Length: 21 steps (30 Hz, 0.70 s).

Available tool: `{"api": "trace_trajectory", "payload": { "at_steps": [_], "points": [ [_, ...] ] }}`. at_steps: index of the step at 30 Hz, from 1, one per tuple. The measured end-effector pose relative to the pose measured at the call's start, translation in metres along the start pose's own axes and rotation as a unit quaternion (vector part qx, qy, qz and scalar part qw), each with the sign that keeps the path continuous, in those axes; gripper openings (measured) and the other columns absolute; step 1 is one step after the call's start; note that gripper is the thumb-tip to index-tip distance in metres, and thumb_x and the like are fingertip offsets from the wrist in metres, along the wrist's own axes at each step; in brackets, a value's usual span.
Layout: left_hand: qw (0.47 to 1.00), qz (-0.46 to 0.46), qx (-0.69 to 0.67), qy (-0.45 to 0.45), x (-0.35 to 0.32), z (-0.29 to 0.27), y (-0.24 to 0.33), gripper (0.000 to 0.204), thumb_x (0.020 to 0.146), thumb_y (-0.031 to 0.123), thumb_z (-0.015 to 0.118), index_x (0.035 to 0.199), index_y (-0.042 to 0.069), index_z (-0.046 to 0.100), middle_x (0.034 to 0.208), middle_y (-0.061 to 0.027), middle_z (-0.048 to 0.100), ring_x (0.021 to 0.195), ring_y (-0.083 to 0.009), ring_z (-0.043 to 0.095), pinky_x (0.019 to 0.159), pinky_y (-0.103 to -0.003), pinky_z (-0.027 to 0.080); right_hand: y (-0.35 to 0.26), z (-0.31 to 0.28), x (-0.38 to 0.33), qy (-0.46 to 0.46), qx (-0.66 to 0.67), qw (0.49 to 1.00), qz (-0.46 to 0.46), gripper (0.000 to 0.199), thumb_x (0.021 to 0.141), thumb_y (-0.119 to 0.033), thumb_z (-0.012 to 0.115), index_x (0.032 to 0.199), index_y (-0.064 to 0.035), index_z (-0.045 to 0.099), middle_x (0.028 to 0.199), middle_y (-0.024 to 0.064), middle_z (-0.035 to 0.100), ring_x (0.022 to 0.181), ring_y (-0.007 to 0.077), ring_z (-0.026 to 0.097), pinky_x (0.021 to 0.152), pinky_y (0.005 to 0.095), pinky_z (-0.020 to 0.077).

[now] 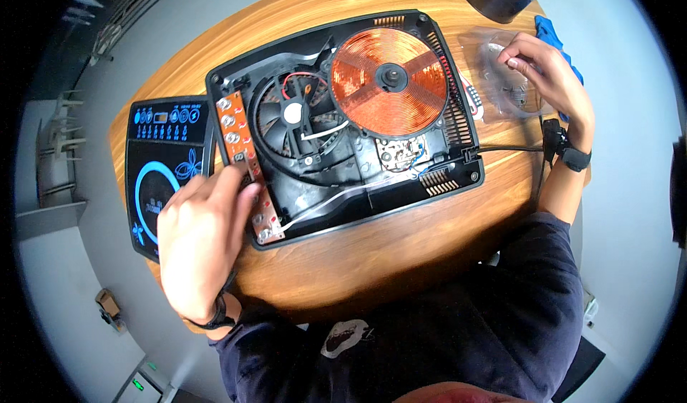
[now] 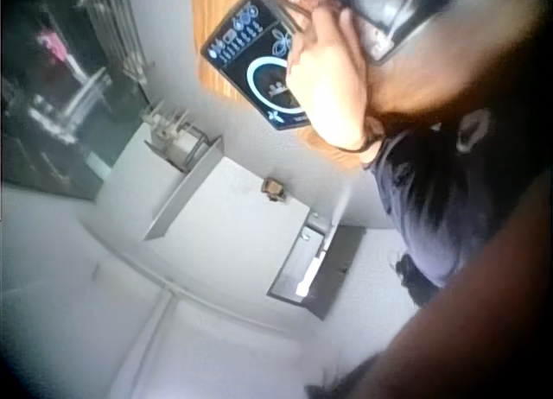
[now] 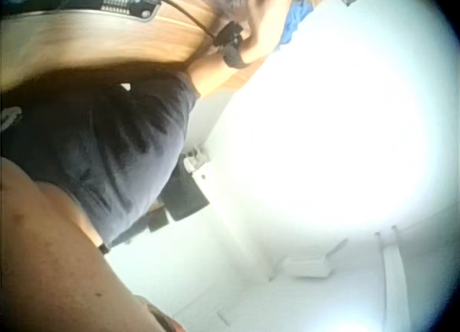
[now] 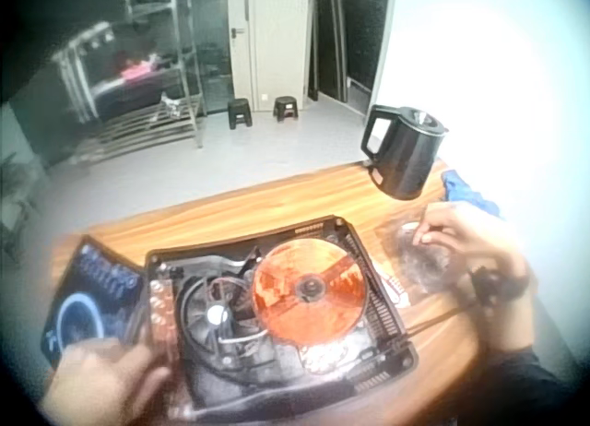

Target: The person assembles an induction cooktop by securing internal components with a screwdriver, connecting wires, and attaching the control panel. They then place the top cover onto the unit and secure it with screws.

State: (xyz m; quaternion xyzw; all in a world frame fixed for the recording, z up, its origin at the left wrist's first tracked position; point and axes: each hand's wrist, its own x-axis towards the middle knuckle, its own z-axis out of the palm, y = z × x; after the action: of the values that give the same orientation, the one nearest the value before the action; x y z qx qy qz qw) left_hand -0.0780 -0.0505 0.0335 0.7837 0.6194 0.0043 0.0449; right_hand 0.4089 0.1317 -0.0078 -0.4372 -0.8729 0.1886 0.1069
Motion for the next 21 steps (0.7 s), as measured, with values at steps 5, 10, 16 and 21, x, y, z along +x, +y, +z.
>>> {"api": "trace_trajectory", "payload": {
  "at_steps": [5, 10, 16, 21],
  "points": [
    [0.984, 0.127, -0.093, 0.084, 0.005, 0.003, 0.019, 0.024, 0.098, 0.013, 0.079, 0.121, 0.004, 0.077, 0.109, -0.0117, 0.077, 0.098, -0.0343, 0.072, 0.083, -0.044, 0.059, -0.076, 0.006, 0.013, 0.024, -0.012, 0.988, -0.151, 0.019, 0.101, -0.007, 0.077, 0.119, -0.0020, 0.076, 0.107, 0.0121, 0.074, 0.101, 0.0286, 0.074, 0.091, 0.0394, 0.0597],
    [0.963, 0.135, -0.193, 0.131, 0.005, 0.014, 0.047, 0.031, 0.095, 0.004, 0.082, 0.125, 0.001, 0.077, 0.115, -0.0141, 0.079, 0.101, -0.0357, 0.075, 0.089, -0.043, 0.060, -0.164, 0.062, 0.033, 0.011, 0.142, 0.968, -0.205, 0.016, 0.101, -0.010, 0.074, 0.109, -0.0059, 0.061, 0.097, 0.0152, 0.067, 0.096, 0.0388, 0.071, 0.083, 0.0461, 0.0582],
    [0.947, 0.131, -0.237, 0.174, 0.003, 0.020, 0.057, 0.018, 0.096, 0.001, 0.082, 0.113, -0.001, 0.076, 0.099, -0.0180, 0.078, 0.083, -0.0373, 0.074, 0.074, -0.042, 0.058, -0.201, 0.086, 0.038, 0.001, 0.195, 0.950, -0.243, 0.014, 0.102, -0.011, 0.071, 0.108, -0.0084, 0.058, 0.097, 0.0119, 0.068, 0.097, 0.0381, 0.073, 0.080, 0.0468, 0.0566],
    [0.952, 0.132, -0.224, 0.161, 0.004, 0.022, 0.057, 0.011, 0.097, 0.003, 0.082, 0.106, 0.000, 0.076, 0.090, -0.0169, 0.076, 0.078, -0.0366, 0.072, 0.072, -0.041, 0.057, -0.202, 0.090, 0.034, 0.014, 0.192, 0.952, -0.238, 0.017, 0.102, -0.014, 0.073, 0.109, -0.0089, 0.059, 0.095, 0.0117, 0.068, 0.096, 0.0391, 0.073, 0.079, 0.0482, 0.0569]
  ]
}}
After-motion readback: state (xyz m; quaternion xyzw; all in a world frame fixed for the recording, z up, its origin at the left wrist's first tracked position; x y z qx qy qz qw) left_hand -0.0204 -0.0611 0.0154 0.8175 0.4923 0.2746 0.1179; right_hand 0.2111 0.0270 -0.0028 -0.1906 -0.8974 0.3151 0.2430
